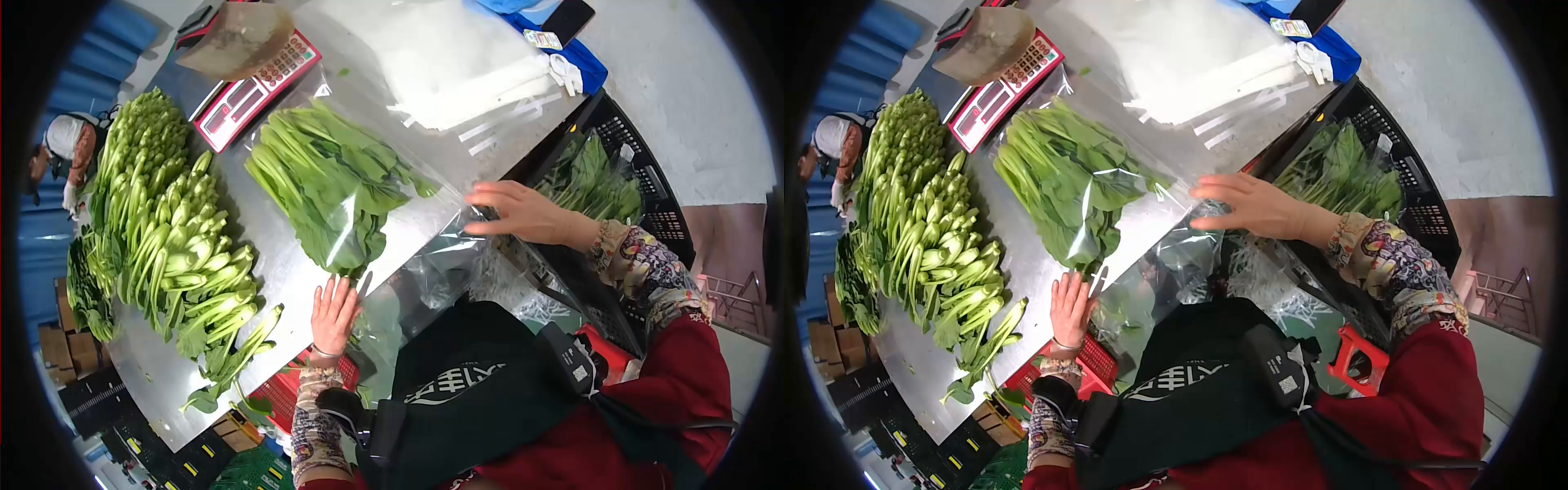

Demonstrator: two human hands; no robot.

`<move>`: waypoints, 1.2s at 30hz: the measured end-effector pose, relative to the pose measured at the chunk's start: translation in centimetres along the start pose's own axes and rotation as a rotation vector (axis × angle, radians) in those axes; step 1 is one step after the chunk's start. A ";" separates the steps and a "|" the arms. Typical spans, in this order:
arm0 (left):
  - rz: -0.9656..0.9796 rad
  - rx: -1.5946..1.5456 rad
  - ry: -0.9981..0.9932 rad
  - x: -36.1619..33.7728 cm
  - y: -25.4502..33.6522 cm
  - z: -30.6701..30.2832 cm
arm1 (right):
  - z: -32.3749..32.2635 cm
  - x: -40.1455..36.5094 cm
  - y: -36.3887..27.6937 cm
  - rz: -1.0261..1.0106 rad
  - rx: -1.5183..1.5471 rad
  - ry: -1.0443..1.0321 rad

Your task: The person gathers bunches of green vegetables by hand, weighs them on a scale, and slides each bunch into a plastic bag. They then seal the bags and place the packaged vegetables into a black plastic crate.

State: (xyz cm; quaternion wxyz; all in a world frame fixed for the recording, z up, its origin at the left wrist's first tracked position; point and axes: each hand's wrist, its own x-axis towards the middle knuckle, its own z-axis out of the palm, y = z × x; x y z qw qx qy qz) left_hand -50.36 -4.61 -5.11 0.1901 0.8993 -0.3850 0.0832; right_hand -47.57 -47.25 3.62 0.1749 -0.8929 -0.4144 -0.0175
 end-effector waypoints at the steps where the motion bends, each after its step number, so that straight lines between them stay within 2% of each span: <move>1: 0.012 0.004 -0.037 0.1 0.2 -0.2 | 0.4 -0.1 -0.5 -0.025 0.027 -0.003; 4: 0.027 0.000 -0.121 0.5 0.5 -0.5 | 1.5 -0.2 -1.2 -0.053 0.100 -0.047; 8: -0.008 -0.130 -0.161 0.3 -0.2 -0.7 | -0.9 -3.7 0.1 -0.088 0.114 -0.147; 11: 0.029 -0.025 -0.206 -0.1 -0.2 -1.1 | -2.0 -6.6 0.8 0.144 0.173 -0.068; 15: -0.080 -0.069 -0.047 -1.1 -0.6 0.0 | 0.5 -2.2 0.7 0.250 0.000 0.085; 20: 0.055 -0.036 -0.168 0.0 -0.6 -1.2 | 3.7 3.0 3.0 -0.097 -0.056 0.091; 21: 0.052 -0.044 -0.206 0.7 -0.3 -1.8 | 4.6 3.2 3.6 -0.091 0.076 0.106; 23: -0.178 -0.360 -0.149 1.0 -0.2 -2.1 | 6.7 3.7 4.4 -0.085 0.330 0.135; 24: -0.532 -0.707 0.013 -0.7 -0.8 -0.2 | 7.0 4.1 3.5 0.078 0.412 0.259; 25: -0.635 -0.777 0.053 -0.5 -1.1 -0.8 | 5.8 4.7 2.3 0.294 0.461 0.233; 27: -0.825 -0.929 0.134 0.4 -1.8 -1.7 | 5.7 5.5 1.4 0.431 0.629 0.217; 28: -0.947 -1.163 0.276 1.3 -1.3 -1.3 | 5.8 5.8 0.9 0.551 0.777 0.225; 31: -0.991 -1.142 0.267 3.4 -1.0 -2.8 | 7.1 6.1 0.3 0.788 1.058 0.296; 35: -1.034 -1.017 0.273 3.8 -2.6 -2.7 | 7.1 6.9 -1.0 0.923 1.150 0.342; 36: -1.103 -1.023 0.267 4.3 -3.0 -2.9 | 7.3 7.1 -1.5 0.959 1.161 0.353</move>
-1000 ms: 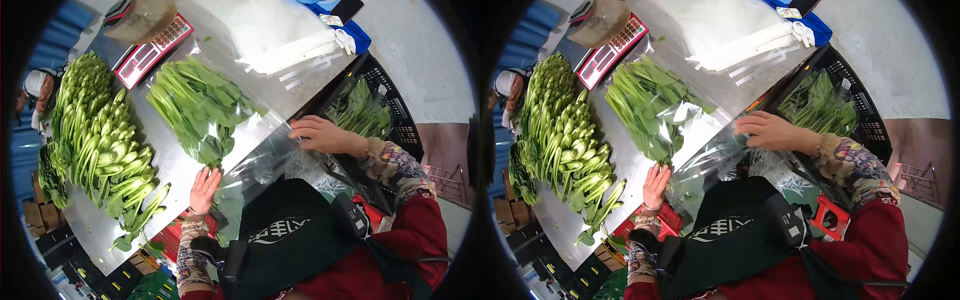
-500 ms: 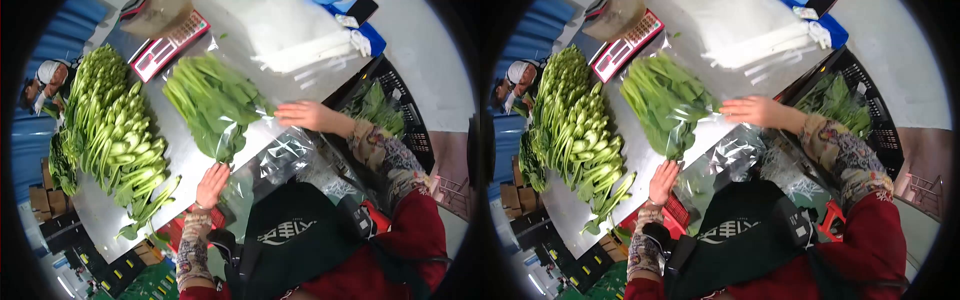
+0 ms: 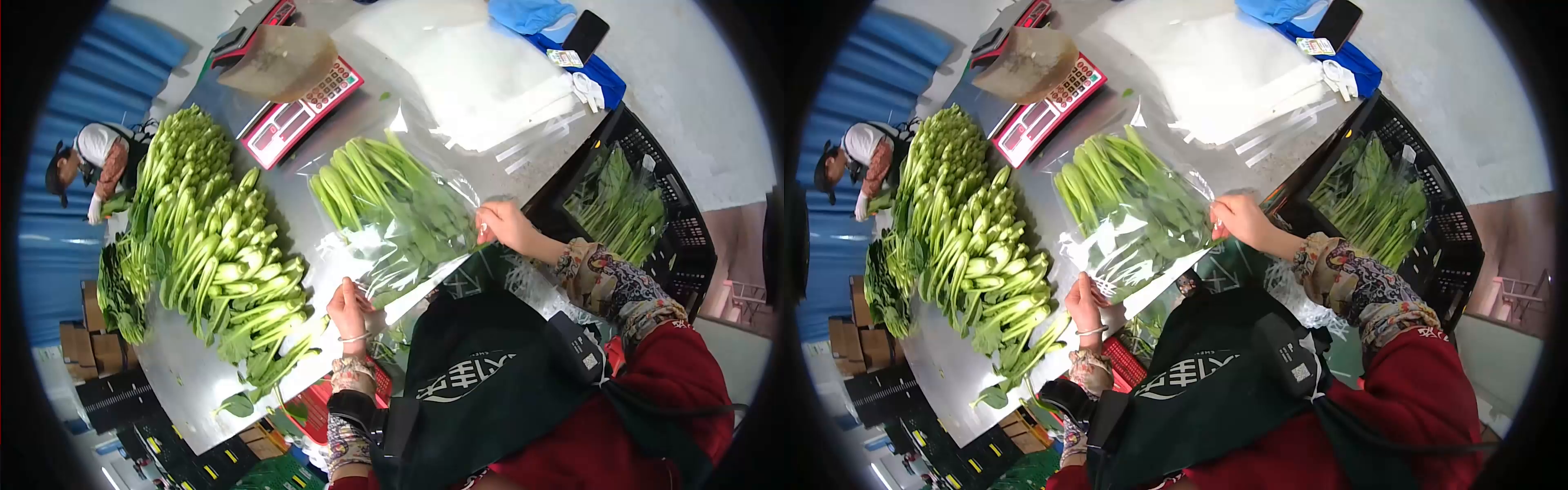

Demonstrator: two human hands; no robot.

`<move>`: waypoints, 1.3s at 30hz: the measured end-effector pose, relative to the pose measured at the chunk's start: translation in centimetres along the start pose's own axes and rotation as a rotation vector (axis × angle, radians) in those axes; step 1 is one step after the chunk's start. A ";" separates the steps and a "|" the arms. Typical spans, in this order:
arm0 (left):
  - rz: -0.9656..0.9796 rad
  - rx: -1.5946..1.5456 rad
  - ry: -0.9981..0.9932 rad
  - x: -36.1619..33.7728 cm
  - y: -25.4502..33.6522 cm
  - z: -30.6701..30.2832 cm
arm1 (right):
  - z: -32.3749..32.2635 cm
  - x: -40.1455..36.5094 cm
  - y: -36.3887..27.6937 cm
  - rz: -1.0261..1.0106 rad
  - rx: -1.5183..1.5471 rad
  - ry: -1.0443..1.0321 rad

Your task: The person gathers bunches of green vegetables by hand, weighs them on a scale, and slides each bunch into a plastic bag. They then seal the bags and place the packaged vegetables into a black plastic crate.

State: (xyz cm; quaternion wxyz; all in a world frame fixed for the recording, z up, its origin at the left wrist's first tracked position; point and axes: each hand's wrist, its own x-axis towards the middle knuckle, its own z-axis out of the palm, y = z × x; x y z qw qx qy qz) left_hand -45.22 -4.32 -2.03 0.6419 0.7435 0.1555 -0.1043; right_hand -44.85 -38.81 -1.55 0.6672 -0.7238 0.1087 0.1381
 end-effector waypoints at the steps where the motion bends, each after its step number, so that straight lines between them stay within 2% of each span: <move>1: 0.129 0.186 0.111 0.1 0.4 0.1 | 0.5 -0.2 0.1 -0.007 -0.002 0.007; 3: 0.400 0.543 0.329 0.1 1.5 1.3 | 0.9 -0.2 0.2 -0.022 -0.016 0.027; 4: 0.622 0.740 0.454 0.4 1.6 1.5 | 1.1 0.0 0.5 -0.035 -0.039 0.038; 5: 0.823 0.845 0.442 1.0 2.0 1.4 | 1.0 0.1 0.4 0.021 -0.062 0.033; 7: 1.072 1.033 0.152 2.5 2.1 1.5 | 1.2 0.3 -0.3 0.137 -0.106 0.020; 8: 0.903 1.263 -0.137 3.2 2.2 1.7 | 1.4 0.3 -0.4 0.189 -0.105 0.022; 9: 0.713 1.147 -0.360 4.4 2.1 2.2 | 1.8 0.0 -0.7 0.134 -0.342 0.119; 11: 0.734 1.183 -0.354 5.1 0.8 2.3 | 3.0 -0.5 -2.2 0.022 -0.831 0.306; 13: 0.720 1.156 -0.345 5.4 0.0 2.2 | 4.5 -0.3 -5.2 -0.233 -0.793 0.483; 15: 0.723 1.193 -0.353 5.4 0.0 2.3 | 5.8 0.9 -6.3 -0.465 -0.794 0.357; 18: 0.720 1.241 -0.350 5.1 0.5 2.6 | 6.2 5.0 -2.0 -0.334 -1.004 0.273; 19: 0.723 1.236 -0.356 5.0 0.6 2.5 | 4.8 5.8 0.1 -0.401 -1.032 0.370; 21: 0.721 1.244 -0.348 5.0 0.4 2.5 | 3.6 5.8 0.4 -0.342 -0.782 0.545; 22: 0.681 1.280 -0.339 5.1 0.1 2.5 | 3.5 5.1 -0.5 -0.246 -0.742 0.495; 23: 0.690 1.153 -0.367 5.1 0.2 2.2 | 3.2 4.5 -1.7 -0.138 -0.706 0.471; 25: 0.804 0.947 -0.324 5.4 -0.3 1.9 | 2.2 4.0 -3.1 0.289 -0.007 -0.254; 26: 0.552 0.335 -0.333 4.8 -0.9 2.4 | 3.7 5.4 -2.3 0.276 0.532 -0.456; 27: 0.563 0.316 -0.243 5.9 -2.0 1.2 | 5.2 4.7 -4.6 0.113 0.778 -0.405; 28: 0.403 -0.028 -0.058 3.9 -0.2 4.1 | 4.8 5.5 -6.1 0.052 0.850 -0.477; 29: 0.361 -0.115 0.032 2.6 1.0 6.3 | 3.9 5.3 -7.4 -0.008 0.926 -0.565; 31: 0.307 -0.108 0.031 0.5 2.3 10.1 | 0.0 0.9 -12.3 0.034 1.273 -0.583; 34: 0.219 -0.072 -0.148 -2.2 2.7 16.1 | -7.0 -3.8 -13.1 -0.049 1.233 -0.249; 38: 0.158 0.089 -0.522 -3.9 1.6 25.7 | -15.1 -13.6 -11.8 -0.138 1.140 0.173; 39: 0.180 0.162 -0.626 -4.0 1.1 28.8 | -16.7 -17.1 -11.0 -0.403 0.849 0.383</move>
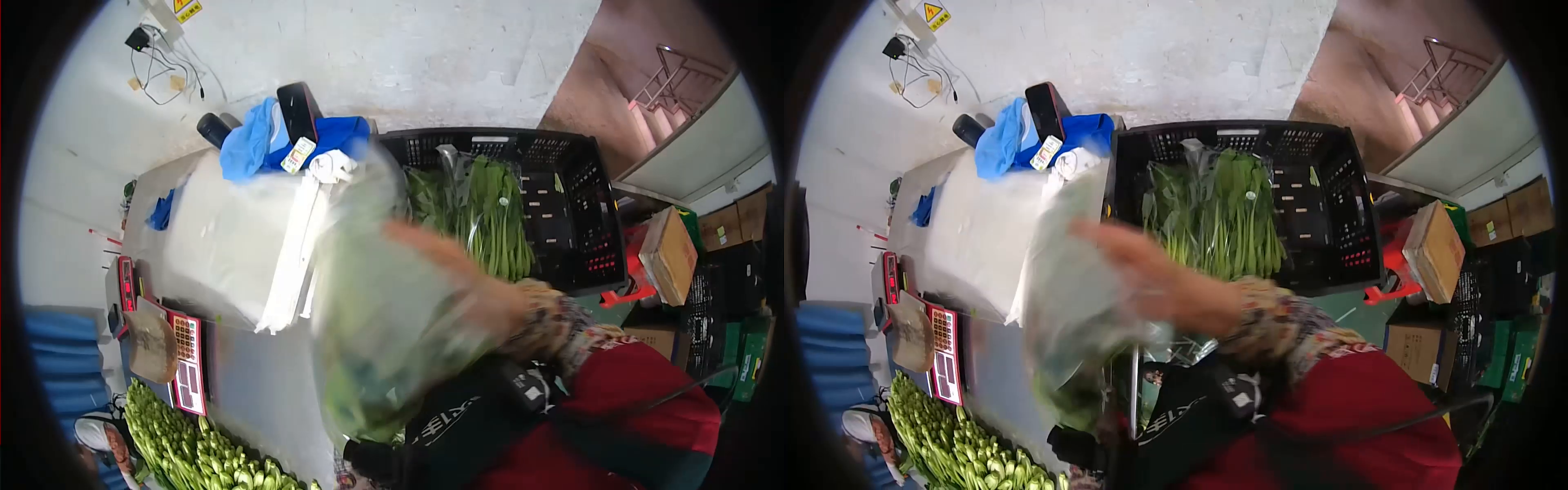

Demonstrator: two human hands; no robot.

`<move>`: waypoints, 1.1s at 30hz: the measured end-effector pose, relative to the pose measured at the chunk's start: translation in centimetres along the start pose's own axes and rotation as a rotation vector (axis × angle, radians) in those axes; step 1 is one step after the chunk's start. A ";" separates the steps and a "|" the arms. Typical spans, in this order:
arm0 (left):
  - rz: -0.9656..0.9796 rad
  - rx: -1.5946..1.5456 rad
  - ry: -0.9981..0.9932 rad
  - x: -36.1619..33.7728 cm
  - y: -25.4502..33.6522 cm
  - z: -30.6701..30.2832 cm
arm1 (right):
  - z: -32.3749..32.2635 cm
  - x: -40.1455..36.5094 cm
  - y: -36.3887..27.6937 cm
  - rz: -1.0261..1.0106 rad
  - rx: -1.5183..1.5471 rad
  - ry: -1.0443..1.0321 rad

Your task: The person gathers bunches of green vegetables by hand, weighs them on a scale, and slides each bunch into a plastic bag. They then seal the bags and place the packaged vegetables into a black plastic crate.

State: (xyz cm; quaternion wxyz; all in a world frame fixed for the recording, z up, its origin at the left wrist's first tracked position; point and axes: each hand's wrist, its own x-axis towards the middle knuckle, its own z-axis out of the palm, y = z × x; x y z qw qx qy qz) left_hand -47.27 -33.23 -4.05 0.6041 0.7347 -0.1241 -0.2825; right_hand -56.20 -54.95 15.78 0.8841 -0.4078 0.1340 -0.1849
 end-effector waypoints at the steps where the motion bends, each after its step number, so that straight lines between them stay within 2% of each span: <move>1: 0.035 0.139 -0.120 2.2 0.0 2.9 | -2.2 -2.4 -2.2 -0.328 -0.274 0.100; 2: 0.138 0.469 -0.269 5.1 -0.9 6.1 | -5.7 -2.4 -3.2 -0.428 -0.426 0.165; 3: 0.361 0.996 -0.418 8.2 -2.5 9.5 | -9.2 -2.6 -4.2 -0.452 -0.027 0.009; 4: 0.579 1.269 -0.512 11.5 -3.8 13.3 | -12.7 -2.7 -5.1 -0.436 0.372 -0.147; 5: 0.585 0.572 -0.377 8.5 3.8 17.7 | -18.3 -3.5 -5.2 -0.432 0.445 -0.001; 6: 0.561 0.133 -0.392 8.0 3.4 21.2 | -23.6 -4.3 -5.0 -0.428 0.514 0.151; 7: 0.374 0.246 -0.513 8.2 2.4 23.5 | -26.5 -5.3 -4.6 -0.423 0.486 0.273; 8: 0.300 0.499 -0.545 7.9 2.0 25.4 | -28.8 -6.4 -4.2 -0.418 0.453 0.397; 10: 0.196 0.473 -0.503 7.2 -0.2 28.0 | -33.7 -7.7 -3.0 -0.065 0.274 0.834; 11: 0.214 0.601 -0.429 6.9 -0.6 28.6 | -37.3 -9.3 -1.3 0.126 -0.148 0.764; 12: 0.235 0.732 -0.356 6.8 -0.8 28.8 | -41.6 -10.0 1.0 0.374 -0.544 1.016; 13: 0.259 0.863 -0.280 6.7 -1.2 29.0 | -41.0 -10.2 1.6 0.417 -0.601 1.068; 14: 0.197 0.854 -0.319 7.0 -1.9 29.1 | -40.2 -10.4 2.3 0.460 -0.658 1.119; 16: 0.071 0.832 -0.389 8.1 -4.1 29.4 | -45.7 -11.0 8.3 0.418 -0.941 1.006; 17: 0.146 0.809 -0.401 8.0 -4.4 29.5 | -42.4 -10.5 7.8 0.369 -0.645 0.784; 18: 0.155 0.818 -0.423 8.1 -4.4 29.9 | -42.6 -9.8 9.8 0.424 -0.725 0.887; 20: 0.162 0.835 -0.447 7.5 -4.0 30.8 | -43.4 -9.1 11.2 0.337 -0.655 0.823; 21: 0.219 0.829 -0.387 6.7 -3.2 31.4 | -43.5 -9.2 11.2 0.313 -0.642 0.824; 23: 0.245 0.746 -0.463 6.4 -3.7 32.3 | -43.0 -10.3 9.4 0.269 -0.623 0.830; 24: 0.258 0.701 -0.501 6.2 -3.9 32.7 | -40.8 -10.6 7.2 0.199 -0.518 0.865; 26: 0.137 0.730 -0.599 5.3 -2.3 33.5 | -45.5 -13.0 6.7 0.280 -0.774 0.945; 27: 0.079 0.743 -0.647 4.9 -1.7 33.8 | -45.7 -13.8 5.7 0.244 -0.792 0.956; 28: 0.097 0.746 -0.635 4.7 -1.8 33.9 | -45.7 -14.6 4.8 0.205 -0.811 0.964; 30: 0.120 0.758 -0.582 4.5 -2.0 33.4 | -50.5 -16.7 6.1 0.271 -1.176 1.113; 32: 0.242 0.606 -0.590 4.5 -1.5 32.0 | -57.5 -19.2 8.6 0.309 -1.792 1.219; 33: 0.292 0.501 -0.581 4.4 -1.0 30.6 | -52.8 -17.3 6.1 0.173 -1.623 1.257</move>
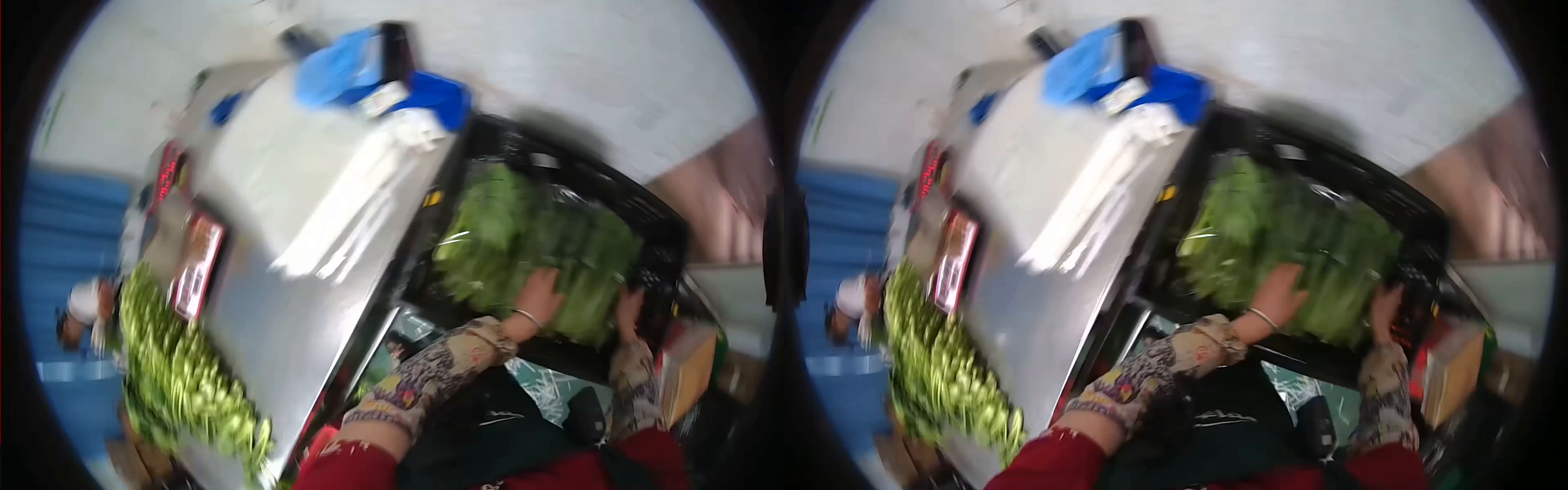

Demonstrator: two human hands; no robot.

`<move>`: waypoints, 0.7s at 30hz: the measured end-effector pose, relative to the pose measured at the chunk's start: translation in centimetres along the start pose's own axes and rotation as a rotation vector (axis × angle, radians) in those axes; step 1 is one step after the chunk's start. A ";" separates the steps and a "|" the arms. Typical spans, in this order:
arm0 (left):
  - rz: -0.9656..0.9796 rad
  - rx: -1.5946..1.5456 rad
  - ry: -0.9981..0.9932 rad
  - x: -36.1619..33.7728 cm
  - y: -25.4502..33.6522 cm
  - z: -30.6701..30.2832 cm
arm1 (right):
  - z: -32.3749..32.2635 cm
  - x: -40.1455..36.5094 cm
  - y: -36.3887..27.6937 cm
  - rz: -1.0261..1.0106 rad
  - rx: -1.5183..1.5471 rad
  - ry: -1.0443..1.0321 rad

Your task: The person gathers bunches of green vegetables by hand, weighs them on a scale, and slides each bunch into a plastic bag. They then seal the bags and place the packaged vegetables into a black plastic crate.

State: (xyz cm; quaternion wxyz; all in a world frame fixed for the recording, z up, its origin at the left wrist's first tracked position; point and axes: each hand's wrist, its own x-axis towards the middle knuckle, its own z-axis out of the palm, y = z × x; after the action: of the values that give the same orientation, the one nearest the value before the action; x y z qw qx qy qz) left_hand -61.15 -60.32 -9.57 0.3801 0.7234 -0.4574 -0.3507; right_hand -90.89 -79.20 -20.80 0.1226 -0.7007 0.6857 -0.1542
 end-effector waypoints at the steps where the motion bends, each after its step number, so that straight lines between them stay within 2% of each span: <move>1: 0.038 -0.149 0.030 -1.5 0.2 -1.8 | 2.5 2.3 3.6 -0.268 -0.255 0.042; 3: 0.100 -0.510 0.054 -5.1 1.5 -7.6 | 5.5 4.4 5.2 -0.349 0.200 -0.285; 4: 0.153 -0.566 0.186 -7.8 1.0 -10.1 | 5.5 5.6 4.6 -0.468 0.052 -0.379; 5: 0.092 -0.578 0.352 -11.0 0.1 -12.4 | 4.9 6.7 3.6 -0.660 -0.230 -0.408; 7: -0.033 -0.710 0.834 -17.6 -4.0 -15.0 | 3.1 8.7 0.2 -0.999 -0.566 -0.367; 8: -0.269 -0.448 1.042 -22.4 -4.9 -17.9 | 2.4 9.3 -2.9 -1.041 -0.587 -0.324; 9: -0.706 -0.342 1.064 -26.9 -5.7 -20.8 | 1.8 10.2 -6.5 -0.927 -0.464 -0.302; 10: -0.669 -0.376 1.475 -31.0 -10.4 -20.2 | 0.9 10.5 -9.9 -0.809 -0.345 -0.278; 11: -0.753 -0.322 1.660 -36.3 -14.2 -20.2 | 0.3 9.7 -14.0 -0.690 -0.226 -0.259; 12: -0.858 -0.075 1.952 -39.9 -14.0 -21.6 | 0.3 8.0 -18.2 -0.768 -0.121 -0.262; 14: -1.159 -0.098 2.140 -48.3 -16.4 -23.0 | 0.9 2.7 -27.3 -0.918 0.103 -0.278; 15: -1.293 -0.164 2.186 -51.5 -16.9 -23.6 | -0.5 -2.7 -33.4 -0.940 0.140 -0.398; 16: -1.393 -0.126 2.243 -54.2 -18.2 -23.7 | 2.6 -4.4 -36.2 -1.095 0.283 -0.482; 17: -1.496 -0.091 2.292 -56.3 -20.0 -23.4 | 0.8 -11.8 -41.8 -1.150 0.331 -0.565; 19: -1.446 -0.188 2.399 -59.6 -24.1 -23.2 | 0.2 -23.1 -48.9 -1.358 0.494 -0.760; 20: -1.328 -0.286 2.438 -59.7 -23.5 -24.4 | -1.8 -29.5 -51.8 -1.395 0.407 -0.809; 21: -1.205 -0.386 2.467 -59.1 -22.0 -25.9 | -0.5 -34.0 -53.8 -1.500 0.571 -0.986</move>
State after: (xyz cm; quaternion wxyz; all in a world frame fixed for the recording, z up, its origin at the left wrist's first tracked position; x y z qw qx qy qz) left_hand -50.12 6.94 -7.20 0.4189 0.5830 0.6056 0.3434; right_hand -41.80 -43.64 -1.30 0.4348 -0.8890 -0.1377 -0.0411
